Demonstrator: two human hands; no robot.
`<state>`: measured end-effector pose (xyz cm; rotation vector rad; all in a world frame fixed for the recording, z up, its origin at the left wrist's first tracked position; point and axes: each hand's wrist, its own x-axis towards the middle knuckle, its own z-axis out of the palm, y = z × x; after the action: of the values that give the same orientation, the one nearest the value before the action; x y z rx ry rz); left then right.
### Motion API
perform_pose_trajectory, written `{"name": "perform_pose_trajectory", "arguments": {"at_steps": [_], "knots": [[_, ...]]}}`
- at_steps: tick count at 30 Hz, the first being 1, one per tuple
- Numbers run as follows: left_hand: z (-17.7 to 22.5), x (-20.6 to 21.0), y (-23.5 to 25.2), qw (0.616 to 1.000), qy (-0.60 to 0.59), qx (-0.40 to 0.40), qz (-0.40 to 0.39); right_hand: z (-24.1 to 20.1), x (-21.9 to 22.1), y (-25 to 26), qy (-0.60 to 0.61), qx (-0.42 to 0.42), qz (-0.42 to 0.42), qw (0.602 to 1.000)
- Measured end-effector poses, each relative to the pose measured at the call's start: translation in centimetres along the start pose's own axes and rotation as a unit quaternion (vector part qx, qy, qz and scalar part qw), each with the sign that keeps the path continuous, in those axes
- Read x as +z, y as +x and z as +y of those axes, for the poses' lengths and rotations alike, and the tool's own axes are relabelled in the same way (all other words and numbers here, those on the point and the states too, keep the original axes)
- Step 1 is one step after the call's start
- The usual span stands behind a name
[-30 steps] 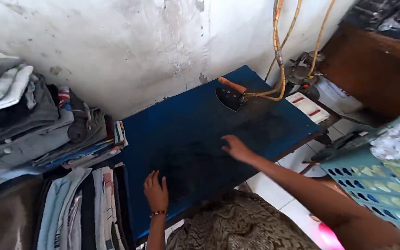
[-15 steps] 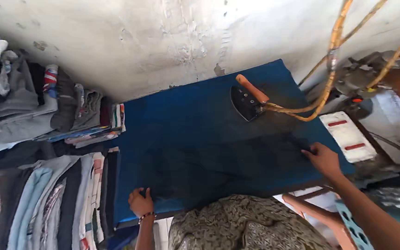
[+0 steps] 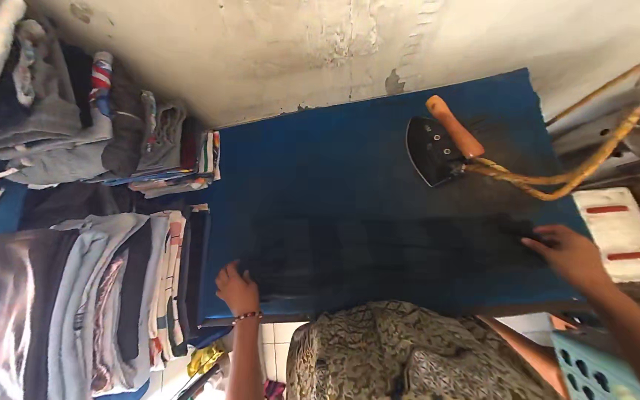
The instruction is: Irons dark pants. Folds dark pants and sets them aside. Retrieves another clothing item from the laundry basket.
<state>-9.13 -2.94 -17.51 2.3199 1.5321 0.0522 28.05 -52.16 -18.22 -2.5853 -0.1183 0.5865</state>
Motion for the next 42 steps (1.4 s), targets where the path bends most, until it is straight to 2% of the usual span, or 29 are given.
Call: {"name": "perform_pose_trajectory", "arguments": {"at_steps": [1,2,4,6,7,8,9,10,11,12,13,14,15,16,17,18,19,20,21,22,24,26,28,34,39,42], "knots": [[2.5,0.2,-0.7,0.996,-0.037,0.082,0.013,-2.3,-0.2,-0.9,-0.005,-0.016,0.015,1.000],[5.4,0.6,-1.6,0.983,-0.085,0.163,-0.013,-5.2,-0.5,-2.0,-0.008,-0.048,0.034,0.998],[12.2,1.7,-4.7,0.927,-0.182,0.294,-0.144,-12.7,-1.2,-5.6,0.037,-0.147,0.050,0.987],[17.9,2.5,-8.4,0.856,-0.272,0.351,-0.265,-19.9,-1.1,-9.9,0.138,-0.296,0.010,0.945],[19.4,2.4,-9.7,0.835,-0.319,0.340,-0.290,-22.5,-0.8,-11.4,0.193,-0.371,-0.036,0.908],[19.9,1.7,-10.2,0.836,-0.367,0.303,-0.271,-24.1,-0.9,-12.0,0.228,-0.423,-0.090,0.872],[19.7,0.1,-9.7,0.849,-0.409,0.240,-0.231,-24.4,-1.2,-11.8,0.235,-0.439,-0.105,0.861],[18.8,-1.7,-8.0,0.846,-0.467,0.173,-0.191,-23.3,-1.5,-10.8,0.229,-0.416,-0.082,0.876],[17.9,-3.9,-5.2,0.809,-0.557,0.097,-0.161,-21.1,-1.8,-9.0,0.210,-0.366,-0.037,0.906],[16.7,-6.1,-1.9,0.761,-0.637,0.030,-0.117,-18.1,-1.8,-7.0,0.171,-0.294,0.009,0.940],[14.9,-8.2,1.3,0.731,-0.679,-0.013,-0.063,-14.6,-1.6,-5.1,0.125,-0.208,0.038,0.969],[12.4,-9.8,4.1,0.719,-0.693,-0.044,-0.008,-10.9,-1.0,-3.4,0.082,-0.119,0.045,0.988],[10.0,-10.7,6.0,0.724,-0.683,-0.079,0.052,-7.3,0.0,-2.2,0.051,-0.043,0.037,0.997],[8.4,-11.0,6.7,0.751,-0.640,-0.114,0.117,-4.4,1.1,-1.3,0.033,0.013,0.026,0.999],[7.6,-10.3,6.5,0.793,-0.569,-0.111,0.188,-2.2,2.2,-0.8,0.022,0.044,0.024,0.998],[7.3,-8.8,5.3,0.844,-0.482,-0.049,0.229,-0.7,3.3,-0.7,0.016,0.060,0.025,0.998],[7.3,-6.7,3.5,0.893,-0.382,0.044,0.233,0.2,4.1,-0.6,0.013,0.067,0.030,0.997],[7.8,-4.4,1.2,0.930,-0.283,0.134,0.194,0.5,4.7,-0.6,0.005,0.073,0.033,0.997],[8.5,-1.7,-1.2,0.949,-0.195,0.214,0.123,0.3,4.9,-0.7,-0.005,0.078,0.034,0.996],[9.4,1.4,-3.4,0.951,-0.123,0.283,0.038,0.0,5.0,-0.7,-0.015,0.083,0.035,0.996],[10.7,6.9,-6.9,0.902,-0.050,0.414,-0.114,-0.6,4.8,-0.6,-0.029,0.084,0.039,0.995],[11.1,10.8,-8.6,0.839,-0.030,0.512,-0.181,-1.4,4.1,-0.5,-0.052,0.072,0.040,0.995],[11.3,12.6,-9.3,0.814,-0.019,0.540,-0.213,-1.8,3.4,-0.1,-0.062,0.068,0.032,0.995],[11.6,14.2,-9.9,0.830,-0.050,0.539,-0.135,-0.3,3.9,1.0,-0.022,0.102,0.005,0.995],[11.4,14.8,-10.4,0.838,-0.073,0.530,-0.110,-0.5,4.6,0.9,-0.020,0.094,0.003,0.995],[11.4,14.9,-10.4,0.834,-0.069,0.535,-0.115,-1.1,4.3,1.0,-0.027,0.061,-0.009,0.998]]}}
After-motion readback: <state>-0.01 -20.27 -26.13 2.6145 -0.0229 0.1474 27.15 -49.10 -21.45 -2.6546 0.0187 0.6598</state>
